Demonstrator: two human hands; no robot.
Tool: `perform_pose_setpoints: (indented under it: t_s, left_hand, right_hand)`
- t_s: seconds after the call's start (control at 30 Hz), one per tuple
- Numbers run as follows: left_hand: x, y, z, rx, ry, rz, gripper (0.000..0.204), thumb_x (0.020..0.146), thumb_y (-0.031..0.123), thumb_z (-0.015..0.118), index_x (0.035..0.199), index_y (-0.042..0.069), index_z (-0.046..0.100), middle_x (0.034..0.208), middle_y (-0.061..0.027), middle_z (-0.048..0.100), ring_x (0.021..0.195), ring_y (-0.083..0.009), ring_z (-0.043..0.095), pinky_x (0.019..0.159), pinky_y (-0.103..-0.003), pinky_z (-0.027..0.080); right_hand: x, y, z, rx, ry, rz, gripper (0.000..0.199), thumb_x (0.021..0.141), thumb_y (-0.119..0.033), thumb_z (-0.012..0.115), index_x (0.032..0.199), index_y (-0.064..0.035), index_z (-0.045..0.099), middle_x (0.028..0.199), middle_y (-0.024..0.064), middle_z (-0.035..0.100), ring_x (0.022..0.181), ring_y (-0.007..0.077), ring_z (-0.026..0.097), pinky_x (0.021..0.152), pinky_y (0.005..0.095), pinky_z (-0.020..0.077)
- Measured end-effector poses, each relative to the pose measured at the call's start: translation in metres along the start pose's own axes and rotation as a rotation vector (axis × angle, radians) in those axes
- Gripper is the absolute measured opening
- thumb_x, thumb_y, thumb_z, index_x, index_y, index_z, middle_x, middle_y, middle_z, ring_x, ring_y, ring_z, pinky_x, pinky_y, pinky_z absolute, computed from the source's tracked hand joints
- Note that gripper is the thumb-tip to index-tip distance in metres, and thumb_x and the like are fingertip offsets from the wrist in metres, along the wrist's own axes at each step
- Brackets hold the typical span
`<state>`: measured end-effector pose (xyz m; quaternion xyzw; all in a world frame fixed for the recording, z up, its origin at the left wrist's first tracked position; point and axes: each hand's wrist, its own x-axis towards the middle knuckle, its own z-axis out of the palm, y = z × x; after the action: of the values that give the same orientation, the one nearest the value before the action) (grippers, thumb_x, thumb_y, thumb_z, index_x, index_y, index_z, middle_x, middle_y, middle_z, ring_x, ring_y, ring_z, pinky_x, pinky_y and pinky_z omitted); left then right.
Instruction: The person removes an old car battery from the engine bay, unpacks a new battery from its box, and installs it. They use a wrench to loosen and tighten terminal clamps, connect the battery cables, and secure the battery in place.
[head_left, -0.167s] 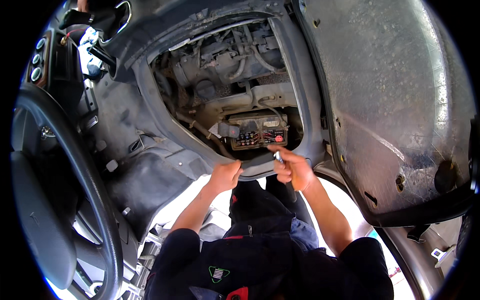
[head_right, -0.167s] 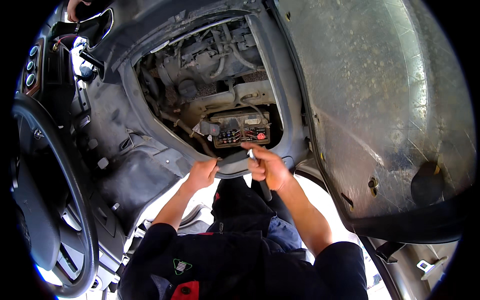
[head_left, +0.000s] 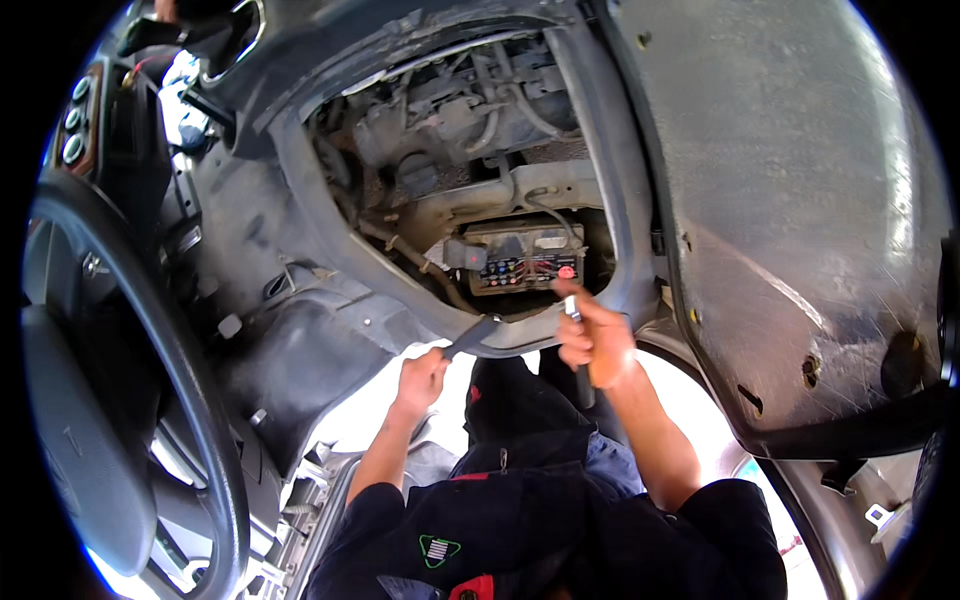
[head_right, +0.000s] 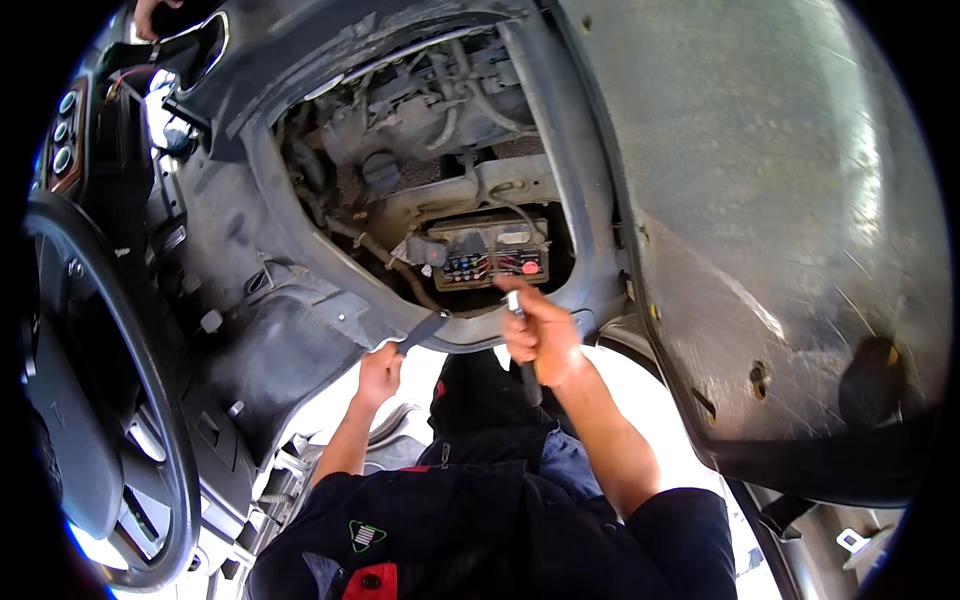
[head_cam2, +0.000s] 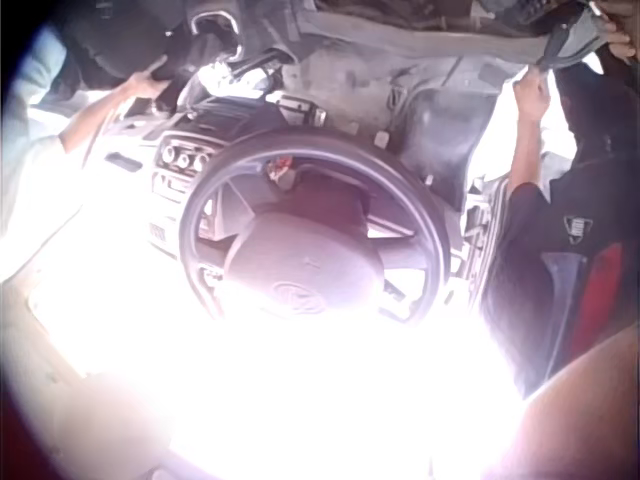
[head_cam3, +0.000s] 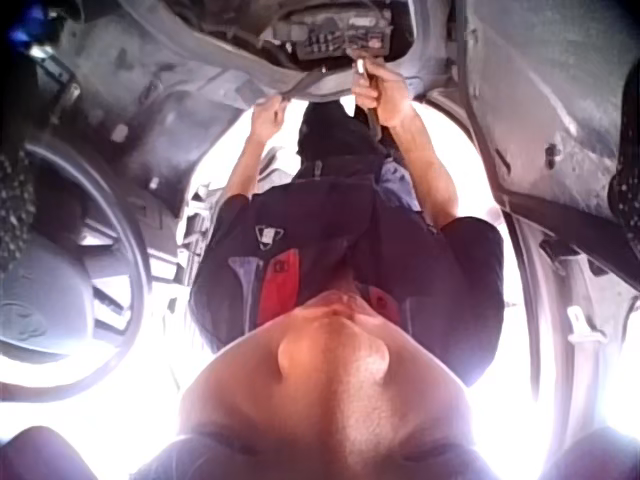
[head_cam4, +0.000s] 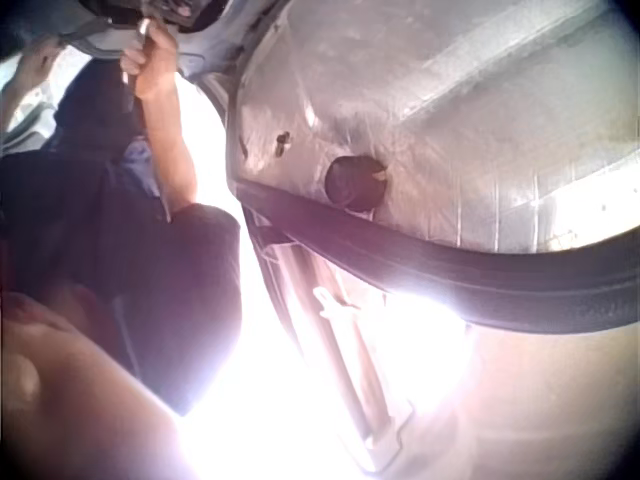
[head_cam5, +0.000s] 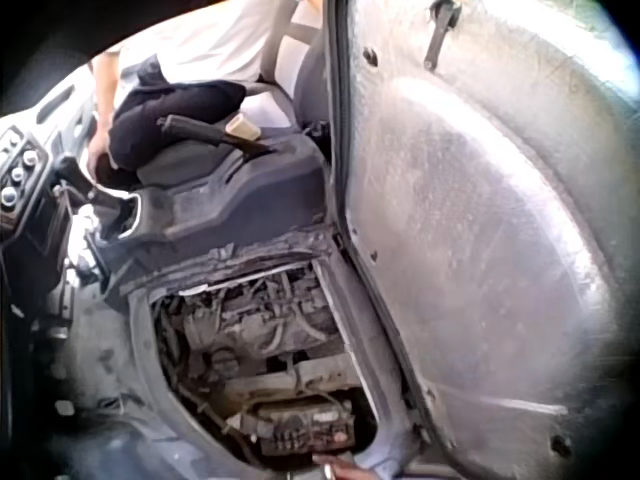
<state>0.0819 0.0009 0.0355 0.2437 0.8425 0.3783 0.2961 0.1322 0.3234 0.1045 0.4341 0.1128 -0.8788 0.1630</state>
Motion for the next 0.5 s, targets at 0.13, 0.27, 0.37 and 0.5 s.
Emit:
perform_pose_setpoints:
  t_s: [0.13,0.27,0.37,0.5]
  left_hand:
    - [-0.05,-0.09,-0.02,-0.011,0.495,-0.324,0.027,0.102,0.02,0.046,0.079,0.007,0.046,0.057,-0.0049,0.042,0.047,-0.0215,0.044,0.046,-0.033,0.035]
    - [-0.016,-0.194,-0.025,-0.224,0.894,-0.685,0.035,0.106,0.027,0.04,0.078,0.007,0.044,0.065,0.0027,0.037,0.056,-0.0085,0.034,0.051,-0.029,0.031]
    - [0.048,-0.206,-0.043,-0.052,0.89,-0.719,0.037,0.104,0.027,0.041,0.086,-0.003,0.053,0.08,-0.0176,0.057,0.073,-0.0292,0.049,0.071,-0.042,0.042]
    - [0.091,-0.229,-0.084,-0.058,0.795,-0.873,0.03,0.101,0.028,0.041,0.108,0.0,0.05,0.095,-0.0227,0.061,0.085,-0.0353,0.054,0.083,-0.041,0.045]
  right_hand:
    - [-0.017,-0.025,0.008,-0.228,-0.031,-0.066,0.037,0.102,-0.024,0.045,0.135,-0.0075,0.049,0.072,0.0011,0.046,0.052,0.006,0.031,0.044,0.0228,0.0256]
    - [-0.007,0.001,-0.013,-0.283,0.021,0.065,0.039,0.103,-0.025,0.047,0.138,-0.0081,0.049,0.074,0.0023,0.049,0.053,0.0077,0.033,0.046,0.0233,0.0257]
    - [0.006,0.026,-0.02,-0.265,-0.013,0.08,0.037,0.105,-0.024,0.043,0.139,-0.0095,0.047,0.08,0.0032,0.049,0.059,0.0082,0.036,0.051,0.0241,0.0297]
    - [0.028,0.054,-0.003,-0.471,0.066,0.082,0.033,0.106,-0.027,0.043,0.135,-0.011,0.043,0.085,0.0075,0.054,0.061,0.0087,0.039,0.053,0.025,0.0344]
